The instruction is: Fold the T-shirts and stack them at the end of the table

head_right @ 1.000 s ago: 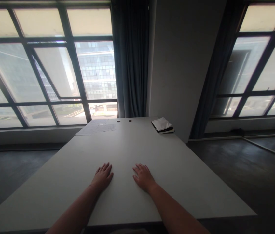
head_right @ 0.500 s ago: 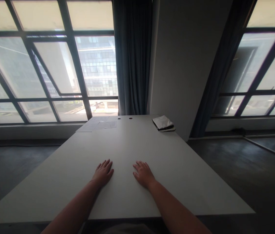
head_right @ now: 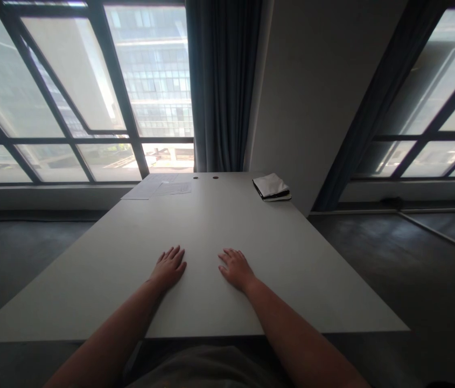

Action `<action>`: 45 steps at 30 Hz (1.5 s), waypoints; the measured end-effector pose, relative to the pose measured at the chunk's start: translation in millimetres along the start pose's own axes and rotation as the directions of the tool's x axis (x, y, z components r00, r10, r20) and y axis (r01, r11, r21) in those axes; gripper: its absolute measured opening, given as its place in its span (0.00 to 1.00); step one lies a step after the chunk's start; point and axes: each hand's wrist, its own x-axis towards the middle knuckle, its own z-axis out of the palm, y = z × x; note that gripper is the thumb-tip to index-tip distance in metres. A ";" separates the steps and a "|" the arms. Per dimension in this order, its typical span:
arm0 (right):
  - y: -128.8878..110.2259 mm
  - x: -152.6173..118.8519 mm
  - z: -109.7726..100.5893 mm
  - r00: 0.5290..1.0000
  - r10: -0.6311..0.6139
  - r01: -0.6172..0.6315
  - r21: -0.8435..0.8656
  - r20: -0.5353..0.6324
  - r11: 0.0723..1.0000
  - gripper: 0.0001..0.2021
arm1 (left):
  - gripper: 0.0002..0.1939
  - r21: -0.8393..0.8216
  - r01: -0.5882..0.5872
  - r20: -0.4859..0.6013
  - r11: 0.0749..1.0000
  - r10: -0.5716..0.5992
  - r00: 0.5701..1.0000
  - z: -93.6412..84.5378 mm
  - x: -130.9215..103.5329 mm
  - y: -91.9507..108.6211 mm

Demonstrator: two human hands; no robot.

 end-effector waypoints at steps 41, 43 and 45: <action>311.7 300.9 -74.4 0.269 0.884 -0.920 0.170 -0.383 0.354 0.26 | 0.27 -0.106 -0.253 -0.117 0.962 0.240 0.964 -9.1 6.1 6.4; 316.3 304.3 -75.9 0.256 0.885 -0.923 0.175 -0.390 0.344 0.26 | 0.27 -0.116 -0.247 -0.113 0.962 0.234 0.966 -10.6 6.4 7.4; 321.5 307.4 -75.4 0.258 0.877 -0.923 0.164 -0.405 0.347 0.25 | 0.26 -0.119 -0.240 -0.107 0.963 0.228 0.968 -12.2 6.9 8.3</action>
